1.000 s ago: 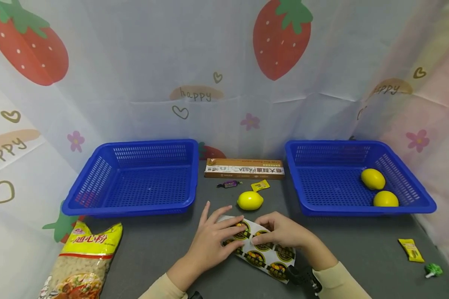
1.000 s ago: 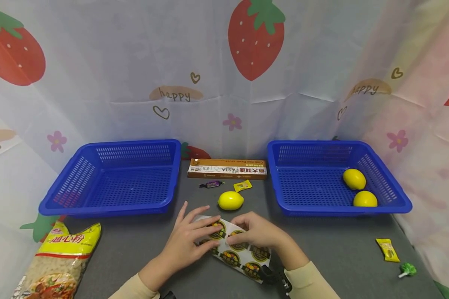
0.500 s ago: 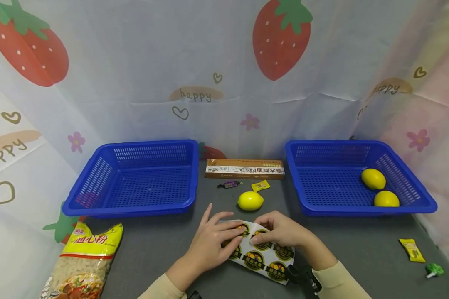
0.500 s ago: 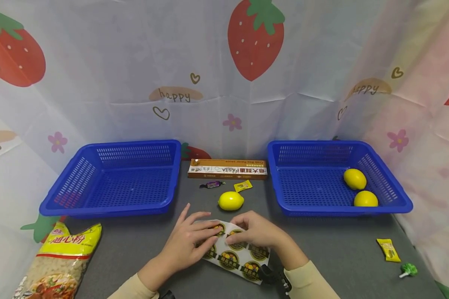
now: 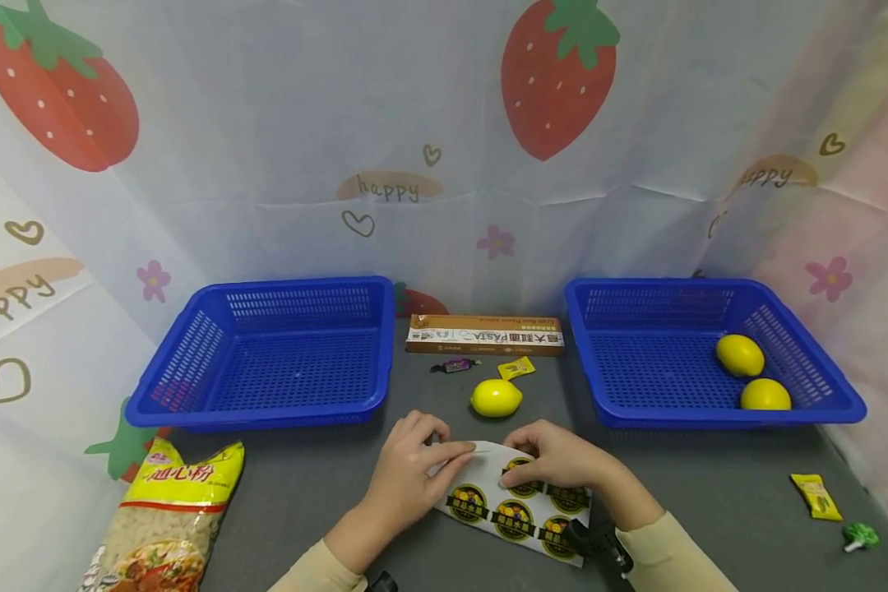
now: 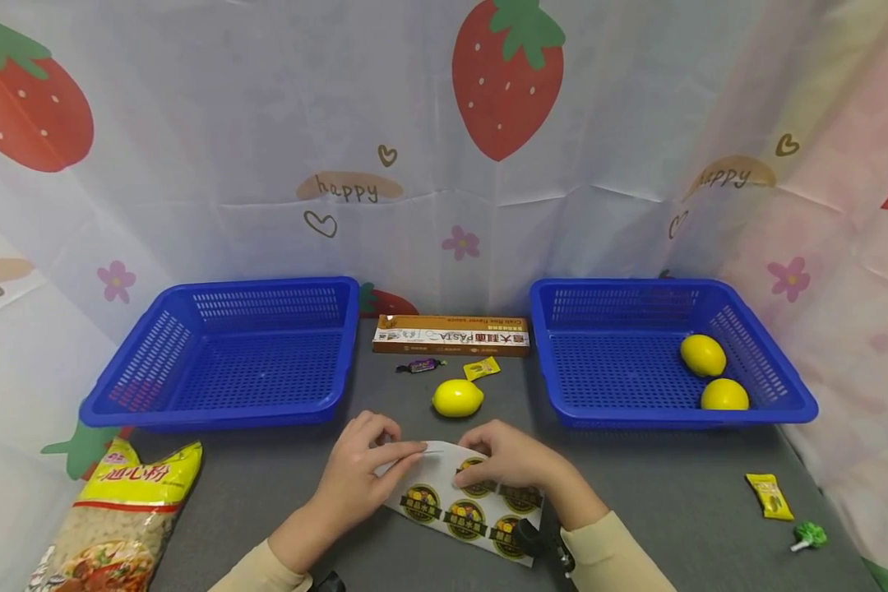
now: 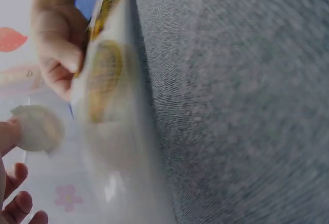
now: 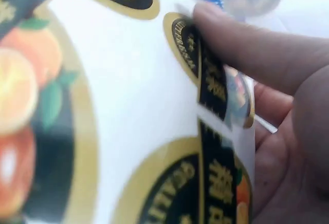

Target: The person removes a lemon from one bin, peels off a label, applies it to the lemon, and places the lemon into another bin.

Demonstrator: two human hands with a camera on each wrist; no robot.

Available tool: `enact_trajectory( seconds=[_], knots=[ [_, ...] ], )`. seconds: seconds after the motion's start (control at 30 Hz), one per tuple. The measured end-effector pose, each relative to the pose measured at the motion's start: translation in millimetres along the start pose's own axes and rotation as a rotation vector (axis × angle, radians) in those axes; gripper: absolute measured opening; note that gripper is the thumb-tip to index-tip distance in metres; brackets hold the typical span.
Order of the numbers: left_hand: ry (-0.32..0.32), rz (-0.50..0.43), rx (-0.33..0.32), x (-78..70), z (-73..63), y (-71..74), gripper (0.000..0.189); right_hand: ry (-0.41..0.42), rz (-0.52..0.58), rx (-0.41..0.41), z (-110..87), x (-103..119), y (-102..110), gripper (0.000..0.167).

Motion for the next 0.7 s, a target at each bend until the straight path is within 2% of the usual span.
enact_trajectory(
  seconds=[0.17, 0.23, 0.3, 0.43, 0.53, 0.6, 0.7],
  knots=[
    [-0.002, -0.090, -0.067, -0.4, 0.8, 8.2, 0.013, -0.051, -0.154, -0.037, 2.0, -7.3, 4.2, 0.014],
    [0.010, -0.145, -0.060, 0.4, 0.7, 7.8, 0.013, -0.070, -0.238, -0.070, 2.6, -8.3, 7.2, 0.014],
    [0.050, -0.197, -0.035, 3.1, 0.7, 5.8, 0.013, -0.085, -0.324, -0.106, 3.6, -8.7, 10.3, 0.014],
    [0.198, -0.310, 0.021, 13.0, -0.5, 0.7, 0.015, -0.120, -0.415, -0.153, 6.0, -11.0, 13.4, 0.024],
    [0.329, -0.401, 0.022, 23.0, -2.3, -0.6, 0.014, -0.145, -0.438, -0.154, 7.4, -12.7, 13.1, 0.041],
    [0.428, -0.462, 0.009, 31.6, -3.8, -1.1, 0.015, -0.130, -0.461, -0.140, 8.7, -10.8, 12.6, 0.044],
    [0.589, -0.541, 0.002, 45.2, -7.9, -2.9, 0.030, -0.068, -0.518, -0.135, 10.5, -4.9, 11.5, 0.044]
  ],
)
Point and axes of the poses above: each hand's wrist, its own z-axis towards the middle knuckle, its own y-axis out of the back of the hand, x = y × z, the point moved 9 cm from there along z, towards the middle knuckle, and after that the axes turned 3 degrees about y, right-handed, at the moved point
